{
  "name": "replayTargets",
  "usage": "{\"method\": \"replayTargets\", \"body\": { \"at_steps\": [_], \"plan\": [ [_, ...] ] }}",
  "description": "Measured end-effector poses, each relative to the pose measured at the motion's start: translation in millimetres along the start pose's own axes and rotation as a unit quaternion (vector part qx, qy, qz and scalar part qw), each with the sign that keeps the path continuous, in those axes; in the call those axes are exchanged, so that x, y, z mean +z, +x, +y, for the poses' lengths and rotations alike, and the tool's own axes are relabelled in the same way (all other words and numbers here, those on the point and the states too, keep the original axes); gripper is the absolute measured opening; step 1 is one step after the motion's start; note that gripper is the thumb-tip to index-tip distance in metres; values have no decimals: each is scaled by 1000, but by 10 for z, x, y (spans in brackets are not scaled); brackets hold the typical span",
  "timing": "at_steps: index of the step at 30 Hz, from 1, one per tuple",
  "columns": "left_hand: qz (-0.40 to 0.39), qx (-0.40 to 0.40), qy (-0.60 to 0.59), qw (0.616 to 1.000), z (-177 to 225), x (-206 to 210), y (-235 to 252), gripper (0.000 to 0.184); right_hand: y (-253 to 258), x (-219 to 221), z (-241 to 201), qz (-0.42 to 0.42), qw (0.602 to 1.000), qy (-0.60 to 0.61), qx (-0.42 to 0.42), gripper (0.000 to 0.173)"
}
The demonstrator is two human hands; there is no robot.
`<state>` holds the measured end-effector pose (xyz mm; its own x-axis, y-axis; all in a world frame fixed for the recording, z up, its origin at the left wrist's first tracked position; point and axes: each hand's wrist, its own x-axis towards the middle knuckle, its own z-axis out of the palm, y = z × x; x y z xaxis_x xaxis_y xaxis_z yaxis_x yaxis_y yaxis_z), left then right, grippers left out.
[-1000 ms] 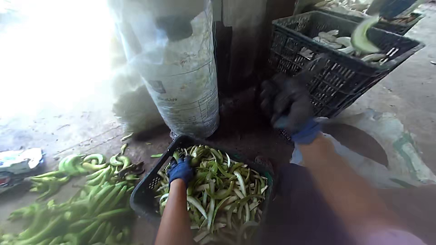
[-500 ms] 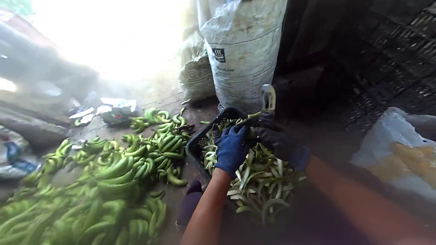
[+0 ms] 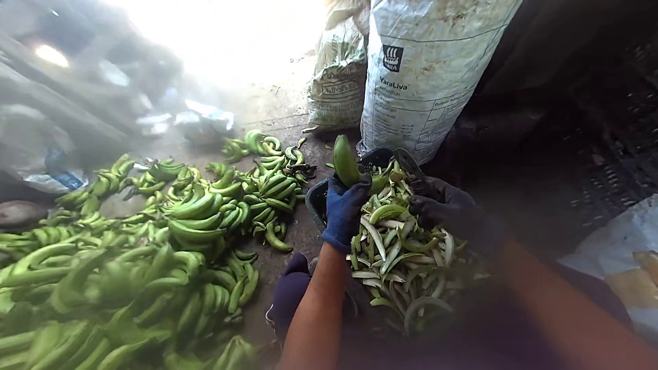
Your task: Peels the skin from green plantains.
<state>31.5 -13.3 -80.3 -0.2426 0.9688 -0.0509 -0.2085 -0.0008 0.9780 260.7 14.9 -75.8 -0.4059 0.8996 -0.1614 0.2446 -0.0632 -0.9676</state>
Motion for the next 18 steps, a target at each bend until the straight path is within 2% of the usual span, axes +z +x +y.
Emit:
{"method": "replayTargets", "body": {
  "at_steps": [5, 8, 9, 10, 11, 12, 13, 14, 16, 18],
  "plan": [
    [-4, 43, 145, 989, 33, -61, -65, 57, 90, 151, -2, -5, 999, -31, 20, 34],
    [-8, 41, 200, 979, 75, -70, -86, 54, 29, 140, -81, -17, 997, 34, -74, 34],
    [-12, 42, 202, 978, 89, -74, -105, 56, 10, 116, -110, -32, 997, 40, -63, 34],
    [-23, 48, 186, 981, 90, -78, -133, 56, 22, 93, -79, -59, 998, 8, -3, 31],
    [-40, 57, 151, 986, 85, -79, -162, 56, 60, 94, 12, -106, 988, -66, 93, 30],
    [-62, 67, 107, 990, 99, -81, -175, 56, 103, 140, 114, -155, 961, -147, 178, 37],
    [-87, 74, 62, 992, 141, -92, -157, 55, 146, 191, 161, -190, 935, -193, 230, 46],
    [-98, 71, 37, 992, 197, -104, -136, 55, 166, 215, 185, -203, 928, -192, 245, 49],
    [-107, 58, 7, 993, 243, -135, -120, 55, 134, 144, 234, -195, 955, -132, 181, 45],
    [-100, 46, -26, 994, 244, -171, -62, 58, 114, 58, 199, -142, 983, -114, 28, 49]
  ]
}}
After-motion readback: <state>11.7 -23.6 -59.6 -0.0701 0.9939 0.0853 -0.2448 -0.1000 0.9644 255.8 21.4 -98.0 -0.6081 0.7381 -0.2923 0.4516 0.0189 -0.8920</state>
